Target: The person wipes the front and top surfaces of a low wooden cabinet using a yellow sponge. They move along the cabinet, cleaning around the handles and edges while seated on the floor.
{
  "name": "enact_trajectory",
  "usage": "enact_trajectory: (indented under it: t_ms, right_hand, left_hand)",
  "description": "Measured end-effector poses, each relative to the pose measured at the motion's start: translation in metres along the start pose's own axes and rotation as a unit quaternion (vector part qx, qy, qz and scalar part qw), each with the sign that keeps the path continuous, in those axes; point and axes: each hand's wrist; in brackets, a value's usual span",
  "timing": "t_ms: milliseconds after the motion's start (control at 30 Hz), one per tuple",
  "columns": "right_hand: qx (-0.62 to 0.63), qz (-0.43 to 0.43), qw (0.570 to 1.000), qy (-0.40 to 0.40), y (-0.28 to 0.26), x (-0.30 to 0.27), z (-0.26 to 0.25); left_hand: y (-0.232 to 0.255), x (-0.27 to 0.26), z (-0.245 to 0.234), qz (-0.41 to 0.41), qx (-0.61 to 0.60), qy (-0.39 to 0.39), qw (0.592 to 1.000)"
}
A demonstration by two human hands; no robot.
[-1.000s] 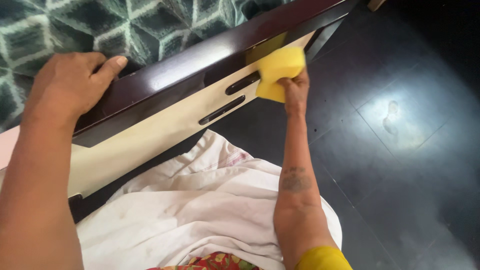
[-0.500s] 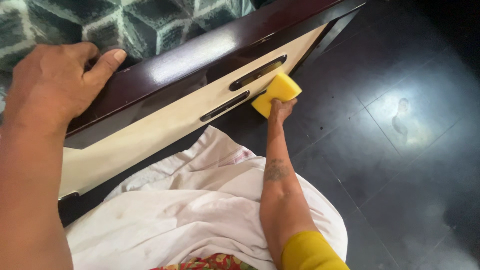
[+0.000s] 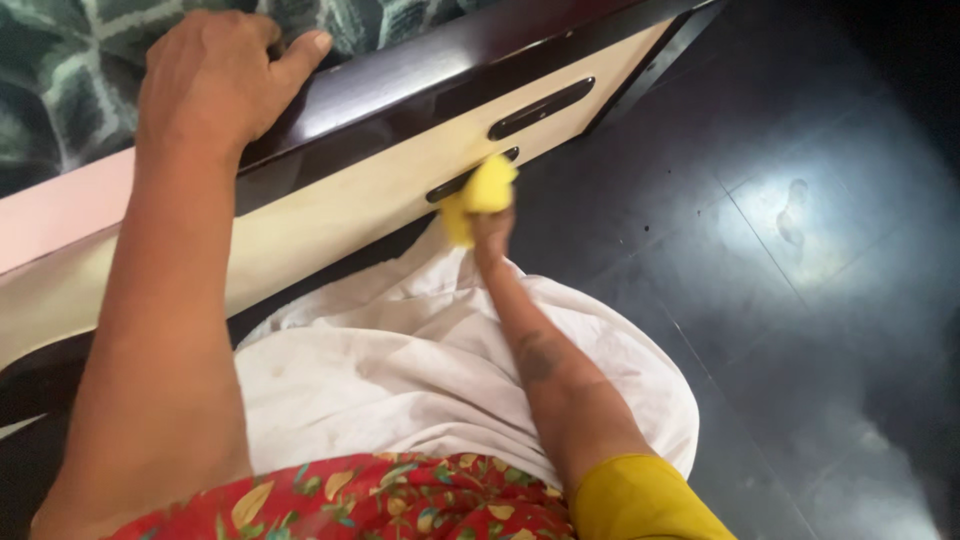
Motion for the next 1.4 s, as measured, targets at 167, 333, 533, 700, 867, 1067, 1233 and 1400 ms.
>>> enact_trajectory:
  t_ms: [167, 333, 533, 700, 867, 1067, 1233, 1400]
  right_hand:
    - [-0.271, -0.091, 0.914, -0.288, -0.016, -0.137, 0.094]
    - [-0.292, -0.241, 0.876, -0.298, -0.053, -0.125, 0.110]
    - [-0.069, -0.045, 0.996, 0.025, -0.077, -0.012, 0.001]
    - [-0.025, -0.152, 0.971, 0.183, -0.053, 0.034, -0.060]
    - [0.032, -0.022, 0.994, 0.102, 0.011, 0.038, -0.055]
    - [0.050, 0.117, 0.992, 0.025, 0.008, -0.057, 0.034]
    - [0.147, 0.109, 0.983, -0.010, -0.040, -0.112, 0.097]
    - [0.137, 0.096, 0.986, 0.008, -0.068, -0.088, 0.062]
  left_hand:
    - [-0.010, 0.004, 0.008, 0.022, -0.014, 0.029, 0.999]
    - [-0.012, 0.002, 0.008, 0.033, -0.017, 0.045, 0.998]
    - [-0.002, 0.001, 0.002, 0.019, -0.032, 0.031, 0.999]
    - [0.007, -0.003, -0.006, 0.009, -0.023, 0.023, 0.999]
    - [0.012, -0.002, -0.010, -0.025, -0.026, -0.014, 0.999]
    - [0.012, -0.005, -0.010, -0.007, -0.054, 0.026, 0.998]
    - [0.010, -0.006, -0.009, 0.019, -0.038, 0.048, 0.998]
    - [0.003, -0.005, -0.001, 0.022, -0.044, 0.050, 0.998]
Point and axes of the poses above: each hand's wrist, its own x-axis towards the middle knuckle, its own z-axis out of the palm, y = z × x, and after that the axes turned 8 degrees about -y, right-handed
